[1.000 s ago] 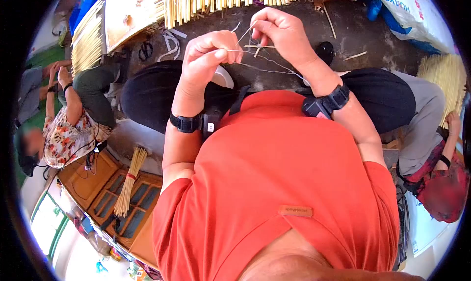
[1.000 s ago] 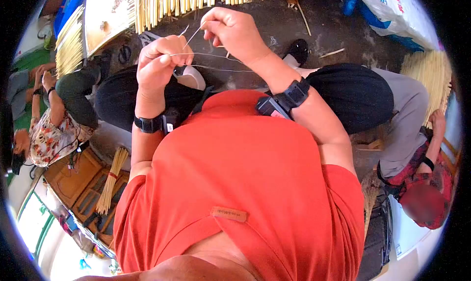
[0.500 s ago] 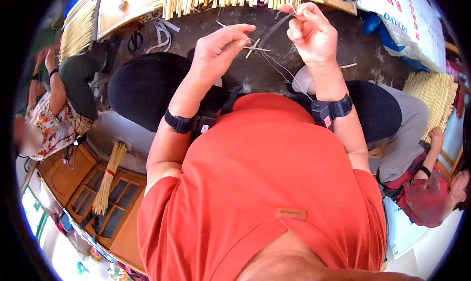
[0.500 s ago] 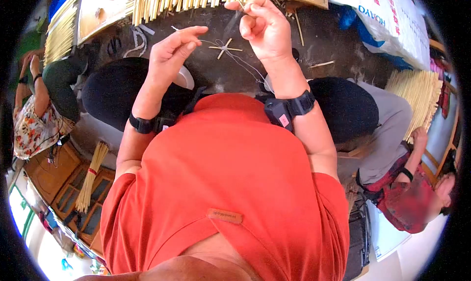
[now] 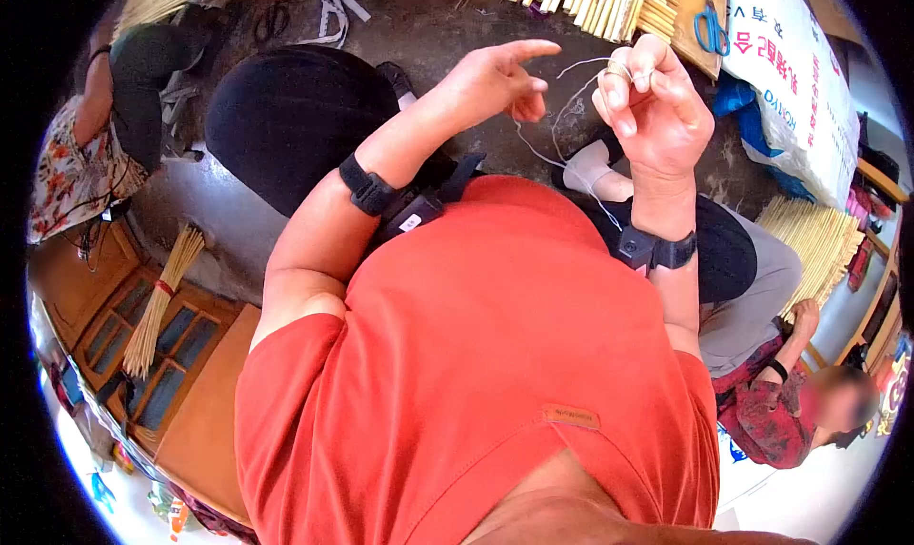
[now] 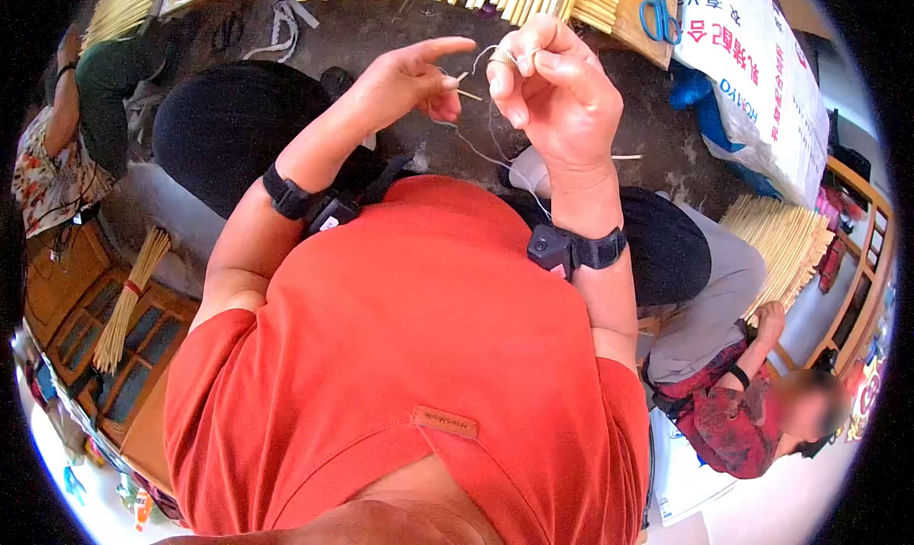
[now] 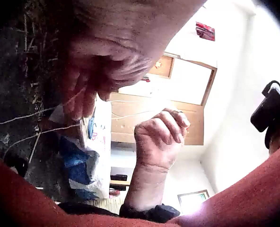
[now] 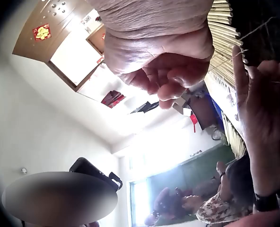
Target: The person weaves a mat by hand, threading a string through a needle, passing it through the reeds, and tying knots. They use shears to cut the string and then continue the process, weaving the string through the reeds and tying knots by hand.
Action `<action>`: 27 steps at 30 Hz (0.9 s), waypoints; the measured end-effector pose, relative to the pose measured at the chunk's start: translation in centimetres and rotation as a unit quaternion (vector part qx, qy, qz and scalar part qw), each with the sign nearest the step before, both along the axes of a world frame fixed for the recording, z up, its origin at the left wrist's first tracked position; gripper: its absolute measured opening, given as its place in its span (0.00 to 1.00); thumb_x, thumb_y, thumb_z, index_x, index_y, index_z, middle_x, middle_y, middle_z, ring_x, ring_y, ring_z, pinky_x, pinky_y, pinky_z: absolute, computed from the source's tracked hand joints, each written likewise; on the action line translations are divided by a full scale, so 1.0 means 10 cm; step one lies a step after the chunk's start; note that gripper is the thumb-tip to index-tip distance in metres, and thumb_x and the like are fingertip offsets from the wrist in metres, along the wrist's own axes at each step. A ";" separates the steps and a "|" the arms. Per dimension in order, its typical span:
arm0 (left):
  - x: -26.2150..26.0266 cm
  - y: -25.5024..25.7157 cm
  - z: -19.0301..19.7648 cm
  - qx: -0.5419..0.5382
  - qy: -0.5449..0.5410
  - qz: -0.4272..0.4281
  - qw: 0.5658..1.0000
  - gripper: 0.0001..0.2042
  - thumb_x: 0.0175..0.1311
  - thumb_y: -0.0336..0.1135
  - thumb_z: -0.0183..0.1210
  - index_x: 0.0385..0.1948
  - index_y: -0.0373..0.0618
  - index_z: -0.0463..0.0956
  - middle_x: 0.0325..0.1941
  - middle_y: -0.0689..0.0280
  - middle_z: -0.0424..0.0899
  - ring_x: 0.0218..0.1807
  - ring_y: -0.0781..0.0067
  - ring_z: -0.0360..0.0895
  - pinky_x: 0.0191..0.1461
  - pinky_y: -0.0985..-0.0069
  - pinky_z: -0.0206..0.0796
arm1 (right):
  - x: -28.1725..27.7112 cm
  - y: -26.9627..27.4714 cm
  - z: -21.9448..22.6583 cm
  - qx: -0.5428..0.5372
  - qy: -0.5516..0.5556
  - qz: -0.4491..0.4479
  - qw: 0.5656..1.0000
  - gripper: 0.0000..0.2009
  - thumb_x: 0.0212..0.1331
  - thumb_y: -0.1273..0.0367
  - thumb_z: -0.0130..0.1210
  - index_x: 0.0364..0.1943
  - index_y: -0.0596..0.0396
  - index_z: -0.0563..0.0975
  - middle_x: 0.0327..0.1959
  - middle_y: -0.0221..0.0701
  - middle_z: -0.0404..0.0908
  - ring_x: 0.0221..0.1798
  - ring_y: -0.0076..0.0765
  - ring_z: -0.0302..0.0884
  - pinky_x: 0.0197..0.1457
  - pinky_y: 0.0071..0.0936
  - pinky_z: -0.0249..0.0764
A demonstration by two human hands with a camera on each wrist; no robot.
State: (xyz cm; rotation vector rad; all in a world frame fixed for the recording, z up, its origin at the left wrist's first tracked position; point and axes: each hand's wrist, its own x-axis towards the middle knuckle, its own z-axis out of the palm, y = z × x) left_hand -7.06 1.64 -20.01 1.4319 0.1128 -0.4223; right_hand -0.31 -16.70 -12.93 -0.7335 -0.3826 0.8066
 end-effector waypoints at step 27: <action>0.07 -0.15 -0.04 -0.032 0.016 -0.013 0.999 0.07 0.61 0.29 0.57 0.38 0.40 0.79 0.25 0.65 0.81 0.26 0.79 0.79 0.31 0.81 0.74 | -0.14 -0.19 -0.04 -0.016 -0.010 0.029 0.999 0.08 0.53 0.67 0.48 0.26 0.59 0.69 0.25 0.42 0.75 0.16 0.26 0.65 0.19 0.16 0.62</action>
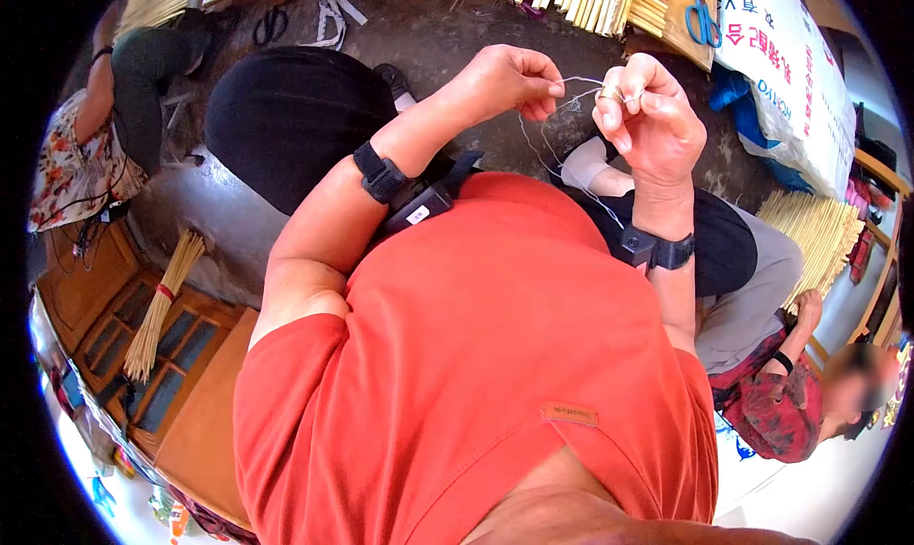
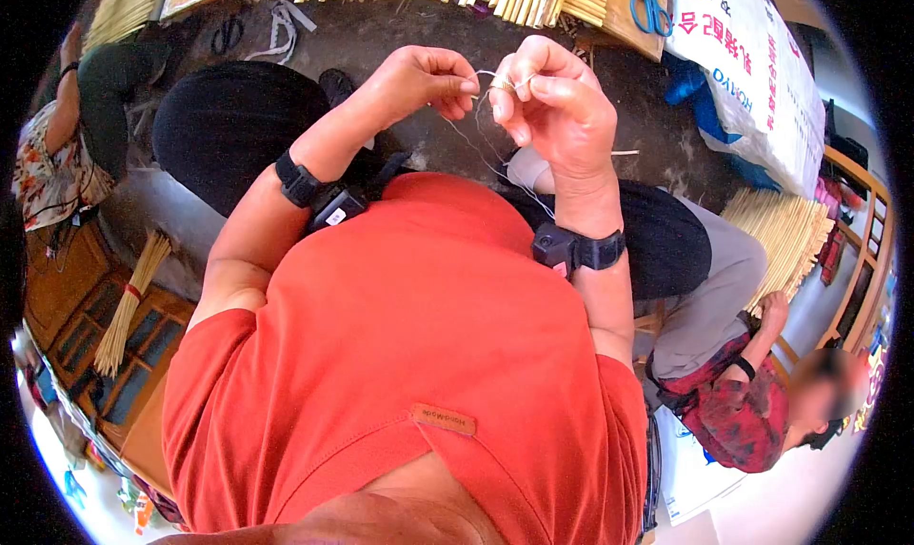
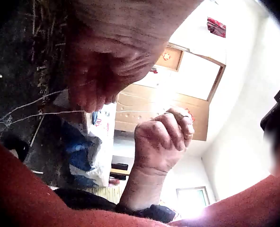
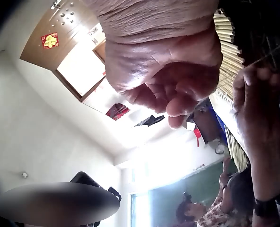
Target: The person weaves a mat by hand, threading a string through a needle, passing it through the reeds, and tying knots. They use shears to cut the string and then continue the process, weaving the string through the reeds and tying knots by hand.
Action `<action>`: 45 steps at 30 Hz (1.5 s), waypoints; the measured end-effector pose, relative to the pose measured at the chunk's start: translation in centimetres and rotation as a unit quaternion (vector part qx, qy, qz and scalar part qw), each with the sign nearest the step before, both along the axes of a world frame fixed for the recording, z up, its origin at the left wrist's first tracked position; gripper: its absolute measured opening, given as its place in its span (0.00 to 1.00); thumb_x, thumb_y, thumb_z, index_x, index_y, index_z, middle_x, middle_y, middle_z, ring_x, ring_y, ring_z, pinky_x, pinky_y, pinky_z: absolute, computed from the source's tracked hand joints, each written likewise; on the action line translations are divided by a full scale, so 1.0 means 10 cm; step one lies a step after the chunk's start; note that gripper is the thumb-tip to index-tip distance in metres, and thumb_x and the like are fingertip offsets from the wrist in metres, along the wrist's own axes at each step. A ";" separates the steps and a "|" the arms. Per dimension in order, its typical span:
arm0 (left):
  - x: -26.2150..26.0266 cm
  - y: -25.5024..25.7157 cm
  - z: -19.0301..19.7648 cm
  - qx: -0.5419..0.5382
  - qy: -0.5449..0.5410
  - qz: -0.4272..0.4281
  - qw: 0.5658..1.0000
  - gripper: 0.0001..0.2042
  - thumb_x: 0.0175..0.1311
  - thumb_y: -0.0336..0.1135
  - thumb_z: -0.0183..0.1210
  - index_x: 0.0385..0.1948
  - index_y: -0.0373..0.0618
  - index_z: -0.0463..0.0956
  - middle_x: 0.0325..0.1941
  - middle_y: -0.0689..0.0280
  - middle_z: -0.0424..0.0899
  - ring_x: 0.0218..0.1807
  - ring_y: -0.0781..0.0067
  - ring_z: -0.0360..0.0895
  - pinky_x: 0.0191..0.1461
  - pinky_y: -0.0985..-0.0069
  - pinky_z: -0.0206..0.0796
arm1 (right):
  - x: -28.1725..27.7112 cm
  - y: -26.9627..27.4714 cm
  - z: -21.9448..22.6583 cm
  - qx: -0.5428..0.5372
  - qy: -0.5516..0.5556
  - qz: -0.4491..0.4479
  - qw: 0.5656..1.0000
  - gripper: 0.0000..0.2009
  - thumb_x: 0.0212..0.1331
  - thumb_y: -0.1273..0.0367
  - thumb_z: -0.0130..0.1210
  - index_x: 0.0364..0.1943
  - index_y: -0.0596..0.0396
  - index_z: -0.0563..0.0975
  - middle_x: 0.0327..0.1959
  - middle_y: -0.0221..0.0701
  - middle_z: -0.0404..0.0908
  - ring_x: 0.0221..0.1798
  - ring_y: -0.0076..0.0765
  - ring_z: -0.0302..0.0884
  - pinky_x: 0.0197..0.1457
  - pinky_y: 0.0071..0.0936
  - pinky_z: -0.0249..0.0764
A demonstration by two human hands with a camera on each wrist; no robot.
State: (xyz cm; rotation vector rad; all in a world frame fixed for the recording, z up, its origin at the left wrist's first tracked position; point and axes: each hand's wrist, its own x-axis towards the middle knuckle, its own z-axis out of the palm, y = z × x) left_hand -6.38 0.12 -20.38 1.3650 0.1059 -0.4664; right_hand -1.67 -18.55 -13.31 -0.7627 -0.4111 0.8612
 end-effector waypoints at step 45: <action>0.20 -0.02 -0.15 -0.257 0.070 0.110 0.958 0.13 0.67 0.36 0.48 0.46 0.40 0.75 0.34 0.66 0.80 0.27 0.81 0.74 0.32 0.82 0.69 | 0.05 -0.02 -0.54 -0.445 -0.278 -0.123 0.842 0.09 0.59 0.67 0.51 0.29 0.59 0.76 0.22 0.30 0.77 0.27 0.20 0.70 0.34 0.22 0.68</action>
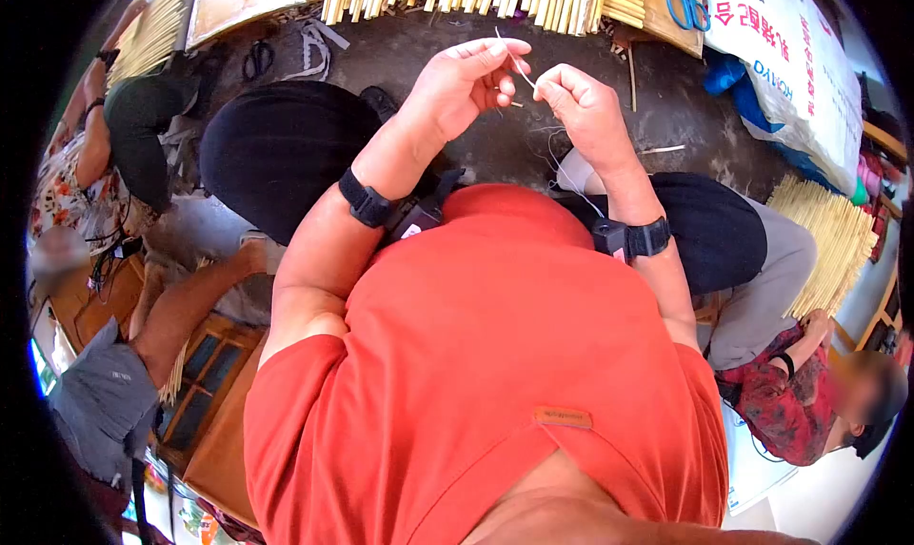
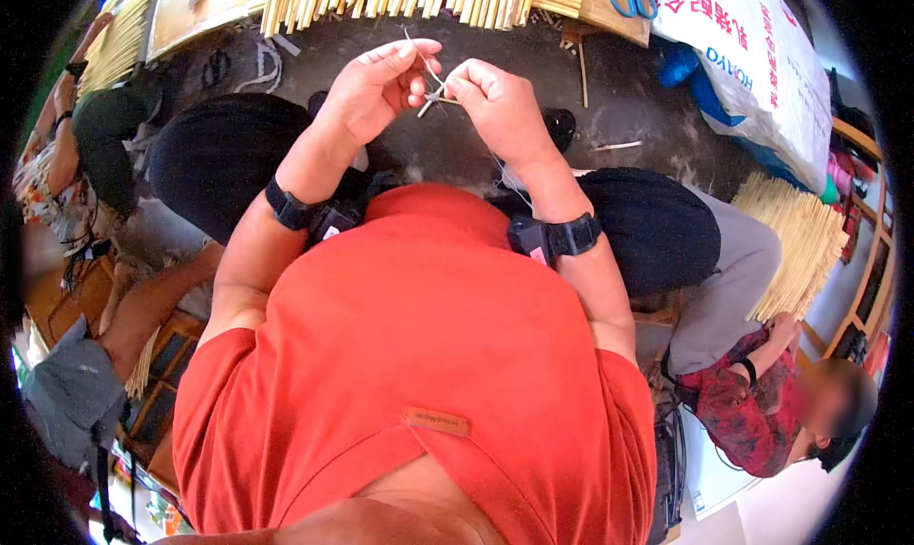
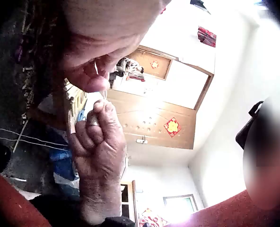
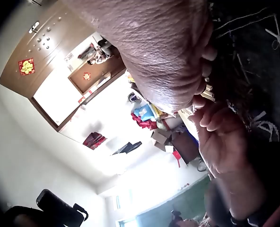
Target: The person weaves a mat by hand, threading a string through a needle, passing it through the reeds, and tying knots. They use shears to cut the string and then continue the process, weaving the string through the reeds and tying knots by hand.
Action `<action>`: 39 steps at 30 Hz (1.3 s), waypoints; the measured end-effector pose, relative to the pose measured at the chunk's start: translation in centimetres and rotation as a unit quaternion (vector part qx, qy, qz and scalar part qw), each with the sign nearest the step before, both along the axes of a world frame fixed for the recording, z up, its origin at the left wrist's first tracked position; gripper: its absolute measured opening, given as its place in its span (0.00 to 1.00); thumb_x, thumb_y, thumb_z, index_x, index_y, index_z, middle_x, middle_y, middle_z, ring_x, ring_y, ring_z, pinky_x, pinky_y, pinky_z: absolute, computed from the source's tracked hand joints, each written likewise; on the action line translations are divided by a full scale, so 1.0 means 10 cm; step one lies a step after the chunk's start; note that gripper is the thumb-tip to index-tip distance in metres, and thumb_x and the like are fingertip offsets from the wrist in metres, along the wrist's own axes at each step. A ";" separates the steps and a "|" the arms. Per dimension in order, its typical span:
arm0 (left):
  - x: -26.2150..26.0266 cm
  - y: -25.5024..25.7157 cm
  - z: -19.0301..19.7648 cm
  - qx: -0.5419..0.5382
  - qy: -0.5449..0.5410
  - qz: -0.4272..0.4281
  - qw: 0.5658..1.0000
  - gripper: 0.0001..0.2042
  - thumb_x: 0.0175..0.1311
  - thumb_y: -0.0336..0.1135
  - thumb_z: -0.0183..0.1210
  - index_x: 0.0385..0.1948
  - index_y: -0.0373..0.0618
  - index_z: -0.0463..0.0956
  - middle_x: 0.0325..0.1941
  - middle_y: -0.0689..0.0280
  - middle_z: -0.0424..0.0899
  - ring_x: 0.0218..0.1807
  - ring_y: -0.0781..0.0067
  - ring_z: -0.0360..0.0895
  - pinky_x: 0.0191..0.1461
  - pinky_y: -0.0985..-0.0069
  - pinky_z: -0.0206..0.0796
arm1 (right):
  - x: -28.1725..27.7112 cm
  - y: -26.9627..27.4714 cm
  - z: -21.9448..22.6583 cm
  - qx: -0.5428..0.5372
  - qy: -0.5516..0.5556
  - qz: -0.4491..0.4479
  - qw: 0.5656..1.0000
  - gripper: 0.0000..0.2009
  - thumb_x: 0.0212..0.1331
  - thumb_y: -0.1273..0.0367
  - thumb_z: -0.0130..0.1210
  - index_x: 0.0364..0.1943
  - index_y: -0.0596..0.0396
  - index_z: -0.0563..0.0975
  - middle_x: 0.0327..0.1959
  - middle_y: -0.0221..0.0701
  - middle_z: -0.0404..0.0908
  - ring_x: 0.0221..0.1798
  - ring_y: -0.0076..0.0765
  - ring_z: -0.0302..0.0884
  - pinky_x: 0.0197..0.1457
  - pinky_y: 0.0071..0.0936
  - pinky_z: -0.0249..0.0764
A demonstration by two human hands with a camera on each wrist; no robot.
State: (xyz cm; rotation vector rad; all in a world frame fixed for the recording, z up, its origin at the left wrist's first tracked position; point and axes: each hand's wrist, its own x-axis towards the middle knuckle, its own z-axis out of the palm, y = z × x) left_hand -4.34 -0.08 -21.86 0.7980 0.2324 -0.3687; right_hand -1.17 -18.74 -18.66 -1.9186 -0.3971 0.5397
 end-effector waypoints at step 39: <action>0.19 -0.25 -0.08 0.309 -0.042 0.023 0.950 0.06 0.58 0.26 0.57 0.34 0.39 0.81 0.31 0.65 0.82 0.26 0.81 0.73 0.31 0.85 0.66 | 0.14 0.01 -0.38 0.110 0.069 -0.084 0.988 0.11 0.55 0.66 0.55 0.24 0.61 0.77 0.19 0.31 0.76 0.23 0.24 0.72 0.27 0.24 0.67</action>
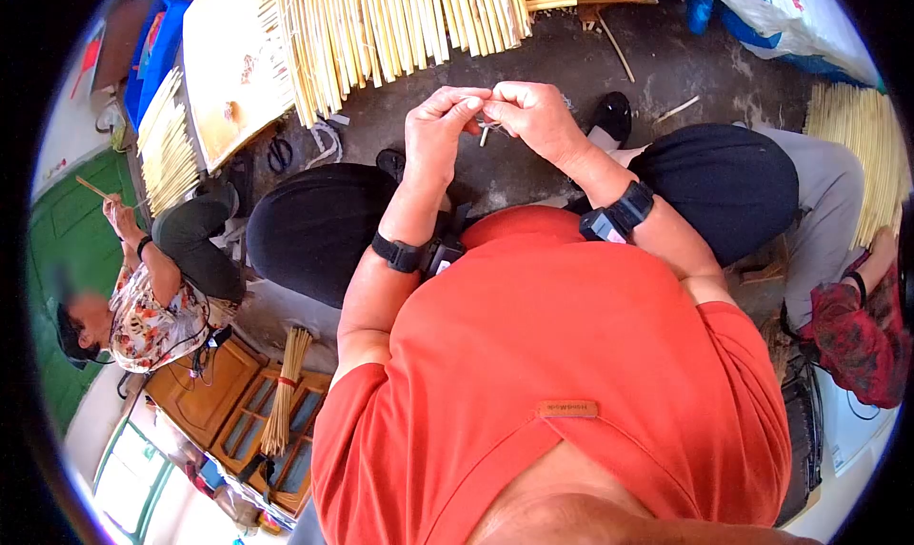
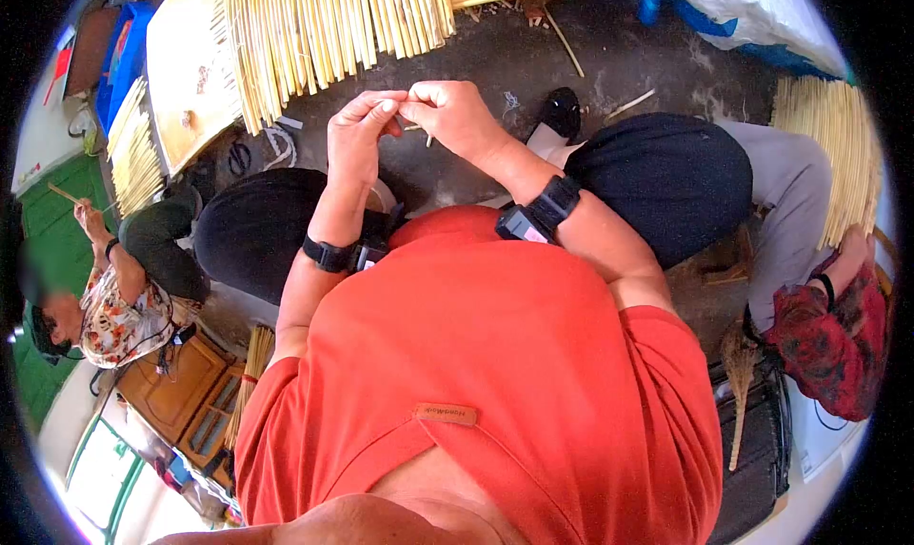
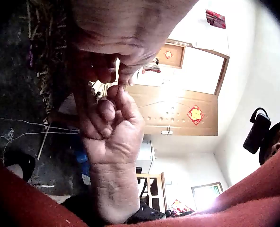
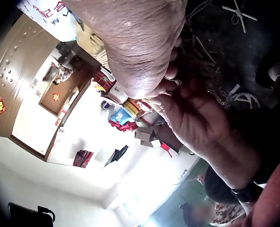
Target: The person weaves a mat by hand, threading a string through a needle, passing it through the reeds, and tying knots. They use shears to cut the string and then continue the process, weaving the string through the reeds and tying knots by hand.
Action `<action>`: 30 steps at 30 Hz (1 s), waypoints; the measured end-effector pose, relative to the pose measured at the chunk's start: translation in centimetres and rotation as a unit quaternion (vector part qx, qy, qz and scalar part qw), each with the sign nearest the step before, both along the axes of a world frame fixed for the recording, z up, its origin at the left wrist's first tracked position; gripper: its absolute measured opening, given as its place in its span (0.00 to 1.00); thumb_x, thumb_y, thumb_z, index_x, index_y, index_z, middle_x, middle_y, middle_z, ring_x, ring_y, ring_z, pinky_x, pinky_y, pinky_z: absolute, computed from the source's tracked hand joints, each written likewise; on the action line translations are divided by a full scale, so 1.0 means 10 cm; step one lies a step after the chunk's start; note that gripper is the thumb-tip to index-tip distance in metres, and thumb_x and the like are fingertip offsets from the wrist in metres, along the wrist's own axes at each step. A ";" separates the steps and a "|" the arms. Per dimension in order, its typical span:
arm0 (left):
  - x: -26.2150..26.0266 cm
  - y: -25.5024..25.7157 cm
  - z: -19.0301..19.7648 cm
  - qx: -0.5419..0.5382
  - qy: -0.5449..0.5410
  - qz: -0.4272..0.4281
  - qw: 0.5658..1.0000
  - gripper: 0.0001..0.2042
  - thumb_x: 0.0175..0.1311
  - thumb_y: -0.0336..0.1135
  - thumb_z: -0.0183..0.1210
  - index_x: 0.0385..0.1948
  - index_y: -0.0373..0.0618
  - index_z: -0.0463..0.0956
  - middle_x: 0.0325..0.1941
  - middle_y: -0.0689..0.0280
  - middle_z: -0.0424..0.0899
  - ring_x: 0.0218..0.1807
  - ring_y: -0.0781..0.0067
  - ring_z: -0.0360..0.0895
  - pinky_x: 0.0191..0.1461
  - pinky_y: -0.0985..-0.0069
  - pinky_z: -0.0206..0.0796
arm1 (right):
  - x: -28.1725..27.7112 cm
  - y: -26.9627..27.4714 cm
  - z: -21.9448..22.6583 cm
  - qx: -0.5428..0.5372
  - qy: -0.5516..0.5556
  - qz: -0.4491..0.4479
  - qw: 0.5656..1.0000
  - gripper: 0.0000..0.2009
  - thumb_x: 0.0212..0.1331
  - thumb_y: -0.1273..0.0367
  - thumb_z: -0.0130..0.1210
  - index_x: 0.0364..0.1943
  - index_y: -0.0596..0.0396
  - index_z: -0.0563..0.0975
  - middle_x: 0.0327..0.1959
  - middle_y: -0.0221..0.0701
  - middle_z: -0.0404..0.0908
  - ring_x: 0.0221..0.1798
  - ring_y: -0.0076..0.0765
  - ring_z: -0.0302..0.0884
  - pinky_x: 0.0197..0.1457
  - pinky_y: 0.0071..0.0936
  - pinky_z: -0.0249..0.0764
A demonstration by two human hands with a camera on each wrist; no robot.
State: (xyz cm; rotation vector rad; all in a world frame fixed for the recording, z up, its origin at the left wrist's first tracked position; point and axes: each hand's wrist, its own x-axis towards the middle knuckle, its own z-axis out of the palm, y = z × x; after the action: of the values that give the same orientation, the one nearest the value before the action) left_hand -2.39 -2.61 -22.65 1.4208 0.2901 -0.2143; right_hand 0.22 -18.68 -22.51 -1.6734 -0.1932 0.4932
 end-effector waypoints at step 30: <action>0.84 1.81 -0.15 0.238 0.029 0.522 0.818 0.16 0.52 0.23 0.60 0.45 0.36 0.72 0.46 0.54 0.76 0.47 0.64 0.75 0.49 0.68 0.70 | 0.23 -0.04 -0.34 0.265 0.270 -0.249 0.892 0.06 0.64 0.66 0.48 0.32 0.51 0.74 0.36 0.28 0.78 0.36 0.22 0.75 0.34 0.19 0.73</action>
State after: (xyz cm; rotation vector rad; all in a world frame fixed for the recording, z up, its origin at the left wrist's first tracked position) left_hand 5.99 15.52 -24.11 1.5355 1.1892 0.7748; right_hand 2.57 -19.08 -25.92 -0.9448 0.4692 0.4419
